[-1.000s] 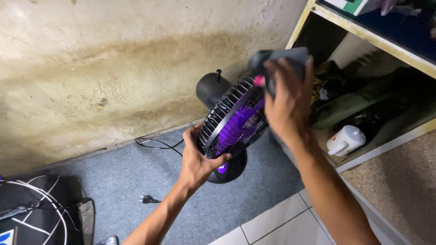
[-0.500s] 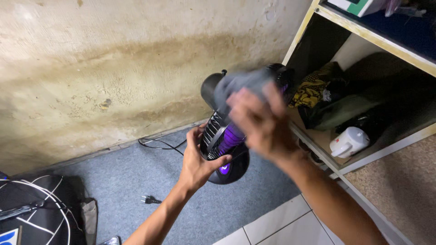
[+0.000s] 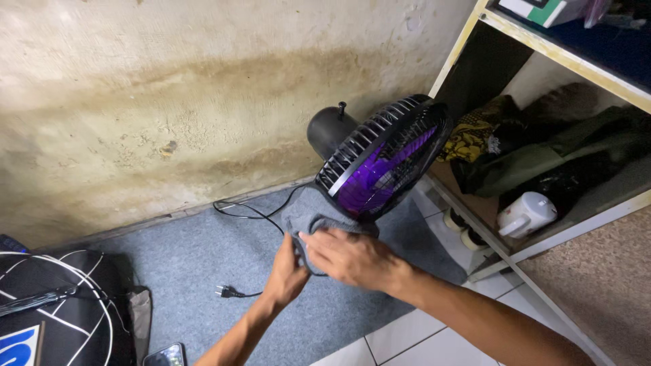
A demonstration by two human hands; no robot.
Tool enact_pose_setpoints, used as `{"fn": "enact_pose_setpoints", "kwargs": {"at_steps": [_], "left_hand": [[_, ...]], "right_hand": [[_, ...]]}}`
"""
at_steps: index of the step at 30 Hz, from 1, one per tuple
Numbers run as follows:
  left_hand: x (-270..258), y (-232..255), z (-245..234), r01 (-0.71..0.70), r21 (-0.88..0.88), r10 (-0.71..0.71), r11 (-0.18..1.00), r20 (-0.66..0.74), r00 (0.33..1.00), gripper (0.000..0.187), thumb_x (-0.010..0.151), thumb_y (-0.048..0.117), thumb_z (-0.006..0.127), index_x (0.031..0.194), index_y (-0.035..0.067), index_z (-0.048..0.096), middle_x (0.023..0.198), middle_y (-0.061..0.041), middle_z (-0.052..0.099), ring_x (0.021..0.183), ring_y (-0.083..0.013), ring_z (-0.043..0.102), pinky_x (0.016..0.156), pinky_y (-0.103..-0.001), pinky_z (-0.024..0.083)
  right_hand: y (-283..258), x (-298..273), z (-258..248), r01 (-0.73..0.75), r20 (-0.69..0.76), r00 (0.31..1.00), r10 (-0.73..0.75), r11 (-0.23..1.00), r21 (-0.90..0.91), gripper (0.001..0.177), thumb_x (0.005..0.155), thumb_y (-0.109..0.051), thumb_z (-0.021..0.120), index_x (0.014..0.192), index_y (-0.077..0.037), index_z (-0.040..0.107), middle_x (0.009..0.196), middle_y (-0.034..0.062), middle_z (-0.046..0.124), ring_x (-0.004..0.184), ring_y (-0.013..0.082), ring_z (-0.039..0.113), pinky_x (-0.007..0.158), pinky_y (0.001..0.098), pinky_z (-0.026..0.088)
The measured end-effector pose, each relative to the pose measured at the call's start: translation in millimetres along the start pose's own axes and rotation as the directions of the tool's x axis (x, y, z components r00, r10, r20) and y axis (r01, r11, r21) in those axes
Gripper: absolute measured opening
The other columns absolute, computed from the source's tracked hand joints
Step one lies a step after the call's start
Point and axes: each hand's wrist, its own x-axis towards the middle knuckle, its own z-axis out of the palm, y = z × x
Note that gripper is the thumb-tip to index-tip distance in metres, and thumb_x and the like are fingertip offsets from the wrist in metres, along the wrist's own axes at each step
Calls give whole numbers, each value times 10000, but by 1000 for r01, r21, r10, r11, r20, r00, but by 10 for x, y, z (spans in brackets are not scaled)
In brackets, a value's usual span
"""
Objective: The person wipes the front grill of a standing fan with a grey cloth. They then reattach the grill to the fan, aligning it with the purple blades and securing it in place. Finally, they wipe the fan's base and neck with the cloth.
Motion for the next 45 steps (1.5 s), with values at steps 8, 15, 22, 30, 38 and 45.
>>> {"fn": "enact_pose_setpoints", "kwargs": {"at_steps": [8,15,22,30,38,45], "left_hand": [[-97,578,-224,-147,-209,81,967,-297,951,393,800,41,456,1188,25,396,1139,-110,486,1038,-168,481,844,-279,404],[165,746,-209,-31,-486,-66,874,-182,981,316,794,34,560,1094,9,465,945,-86,554,836,-124,524,719,-233,448],[-85,1115,-264,-232,-553,140,801,-204,969,348,731,-72,615,1021,14,442,960,-55,514,895,-97,505,758,-209,429],[-308,1338,-323,-291,-99,188,952,-560,807,300,746,-23,658,993,35,497,748,-26,439,677,-85,415,620,-207,367],[-660,1082,-6,-411,288,500,865,-422,756,279,702,45,702,865,55,476,760,-19,504,667,-90,464,623,-217,394],[-636,938,235,-389,292,458,874,-225,860,829,591,209,712,1188,-81,215,1149,-227,314,1033,-349,410,885,-377,344]], "right_hand": [[11,180,-388,-24,-3,1000,24,991,-129,530,584,-327,605,1042,-63,578,1226,132,500,1149,226,426,996,374,181],[-15,56,-316,67,-319,944,-82,996,-56,379,819,-348,686,1045,-89,526,1122,67,487,1093,202,469,1048,425,235],[86,-1,-651,-328,-452,816,360,933,151,404,721,-324,636,932,4,531,1010,104,490,925,256,467,812,377,341],[-32,-57,-544,-415,19,714,700,402,817,158,857,-213,475,884,-70,536,782,46,595,580,88,484,512,214,427],[-115,106,-500,-434,58,769,637,453,779,141,843,-181,535,864,-43,515,661,67,582,592,132,573,527,257,431],[-228,234,-357,-296,-115,817,565,584,756,152,806,-109,596,918,-30,530,823,95,639,754,193,640,632,291,486]]}}
